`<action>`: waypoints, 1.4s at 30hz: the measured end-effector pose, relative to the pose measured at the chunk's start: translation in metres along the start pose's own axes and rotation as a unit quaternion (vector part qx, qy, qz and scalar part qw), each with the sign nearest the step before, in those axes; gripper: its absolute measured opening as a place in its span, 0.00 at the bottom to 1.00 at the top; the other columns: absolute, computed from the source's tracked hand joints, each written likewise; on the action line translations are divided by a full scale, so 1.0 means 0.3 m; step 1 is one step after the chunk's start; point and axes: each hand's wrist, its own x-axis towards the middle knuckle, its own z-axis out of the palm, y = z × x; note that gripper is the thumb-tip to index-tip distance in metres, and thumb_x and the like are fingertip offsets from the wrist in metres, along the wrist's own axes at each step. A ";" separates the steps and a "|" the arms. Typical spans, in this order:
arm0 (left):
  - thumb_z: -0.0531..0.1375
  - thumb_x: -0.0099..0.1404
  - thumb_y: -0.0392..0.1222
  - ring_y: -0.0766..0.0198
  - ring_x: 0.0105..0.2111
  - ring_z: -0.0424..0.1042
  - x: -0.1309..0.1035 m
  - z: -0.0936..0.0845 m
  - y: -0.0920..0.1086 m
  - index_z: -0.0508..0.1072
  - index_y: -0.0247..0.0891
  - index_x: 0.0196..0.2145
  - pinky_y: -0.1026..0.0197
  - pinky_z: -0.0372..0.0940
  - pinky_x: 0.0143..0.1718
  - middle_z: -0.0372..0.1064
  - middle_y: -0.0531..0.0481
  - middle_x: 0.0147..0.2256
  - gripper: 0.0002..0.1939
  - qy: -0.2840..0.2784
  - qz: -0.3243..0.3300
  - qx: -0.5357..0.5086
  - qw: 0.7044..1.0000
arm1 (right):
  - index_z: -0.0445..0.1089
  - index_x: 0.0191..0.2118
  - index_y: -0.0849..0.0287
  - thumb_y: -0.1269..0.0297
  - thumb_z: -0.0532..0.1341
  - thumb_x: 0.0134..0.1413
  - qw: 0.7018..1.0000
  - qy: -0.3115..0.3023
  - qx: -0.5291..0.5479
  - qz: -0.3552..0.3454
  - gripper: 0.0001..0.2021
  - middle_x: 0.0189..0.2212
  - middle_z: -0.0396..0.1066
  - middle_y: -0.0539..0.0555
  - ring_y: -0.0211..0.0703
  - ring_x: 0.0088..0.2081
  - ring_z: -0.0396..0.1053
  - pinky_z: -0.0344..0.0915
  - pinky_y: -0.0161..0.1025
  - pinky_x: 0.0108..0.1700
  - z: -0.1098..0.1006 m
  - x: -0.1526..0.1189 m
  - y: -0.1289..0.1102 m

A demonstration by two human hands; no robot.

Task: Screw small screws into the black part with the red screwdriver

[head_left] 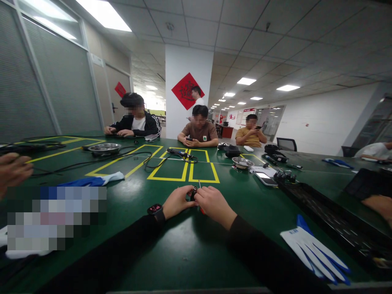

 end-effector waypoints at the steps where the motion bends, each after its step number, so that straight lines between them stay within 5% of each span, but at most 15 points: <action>1: 0.63 0.53 0.46 0.65 0.28 0.65 -0.001 0.000 0.002 0.67 0.37 0.31 0.66 0.57 0.30 0.67 0.53 0.29 0.12 0.002 -0.001 0.006 1.000 | 0.65 0.36 0.62 0.72 0.55 0.55 1.000 -0.001 -0.002 -0.004 0.04 0.35 0.68 0.55 0.45 0.36 0.62 0.55 0.41 0.36 -0.002 0.000 0.000; 12: 0.63 0.52 0.48 0.64 0.29 0.66 0.003 -0.008 0.002 0.68 0.37 0.31 0.65 0.59 0.31 0.68 0.53 0.29 0.14 -0.006 0.006 -0.026 1.000 | 0.69 0.31 0.60 0.67 0.56 0.55 0.991 0.068 0.099 0.051 0.05 0.29 0.70 0.55 0.43 0.33 0.64 0.56 0.39 0.36 0.040 -0.015 -0.004; 17: 0.64 0.51 0.48 0.62 0.32 0.67 0.003 -0.006 -0.007 0.70 0.36 0.34 0.64 0.60 0.34 0.69 0.51 0.31 0.16 -0.018 -0.001 -0.056 0.998 | 0.68 0.39 0.58 0.68 0.51 0.59 0.956 0.136 0.204 0.160 0.09 0.34 0.70 0.54 0.41 0.36 0.67 0.61 0.37 0.39 0.070 -0.042 0.065; 21: 0.65 0.51 0.46 0.61 0.34 0.68 0.003 -0.002 -0.015 0.70 0.36 0.38 0.62 0.61 0.37 0.70 0.50 0.34 0.18 -0.019 -0.015 -0.069 0.997 | 0.66 0.47 0.54 0.75 0.53 0.55 0.977 0.043 0.201 0.055 0.15 0.50 0.65 0.54 0.42 0.48 0.64 0.62 0.39 0.47 0.104 -0.064 0.131; 26: 0.65 0.52 0.45 0.61 0.36 0.68 0.005 -0.001 -0.020 0.67 0.36 0.45 0.60 0.62 0.40 0.70 0.49 0.36 0.23 -0.007 -0.012 -0.088 0.996 | 0.67 0.43 0.54 0.74 0.57 0.53 0.987 -0.017 0.159 -0.019 0.12 0.49 0.66 0.54 0.42 0.45 0.66 0.63 0.40 0.45 0.128 -0.053 0.140; 32: 0.64 0.52 0.45 0.60 0.36 0.68 0.005 -0.007 -0.019 0.69 0.36 0.41 0.59 0.63 0.41 0.70 0.49 0.36 0.19 -0.017 -0.019 -0.099 0.995 | 0.65 0.41 0.54 0.75 0.56 0.53 0.978 0.003 0.206 0.042 0.11 0.52 0.63 0.55 0.43 0.47 0.65 0.63 0.41 0.46 0.133 -0.066 0.121; 37: 0.64 0.53 0.44 0.60 0.38 0.68 0.006 -0.006 -0.026 0.68 0.36 0.46 0.58 0.63 0.44 0.70 0.48 0.38 0.23 -0.027 -0.016 -0.112 0.993 | 0.62 0.43 0.58 0.76 0.53 0.53 0.909 0.126 0.364 0.157 0.12 0.41 0.68 0.55 0.42 0.43 0.67 0.63 0.41 0.46 0.150 -0.082 0.121; 42: 0.63 0.54 0.43 0.59 0.41 0.69 0.005 -0.004 -0.029 0.67 0.37 0.47 0.56 0.62 0.46 0.70 0.47 0.41 0.23 -0.038 -0.014 -0.119 0.992 | 0.60 0.43 0.59 0.62 0.53 0.57 0.729 0.370 0.480 0.318 0.09 0.36 0.68 0.55 0.42 0.36 0.71 0.66 0.44 0.43 0.158 -0.044 0.108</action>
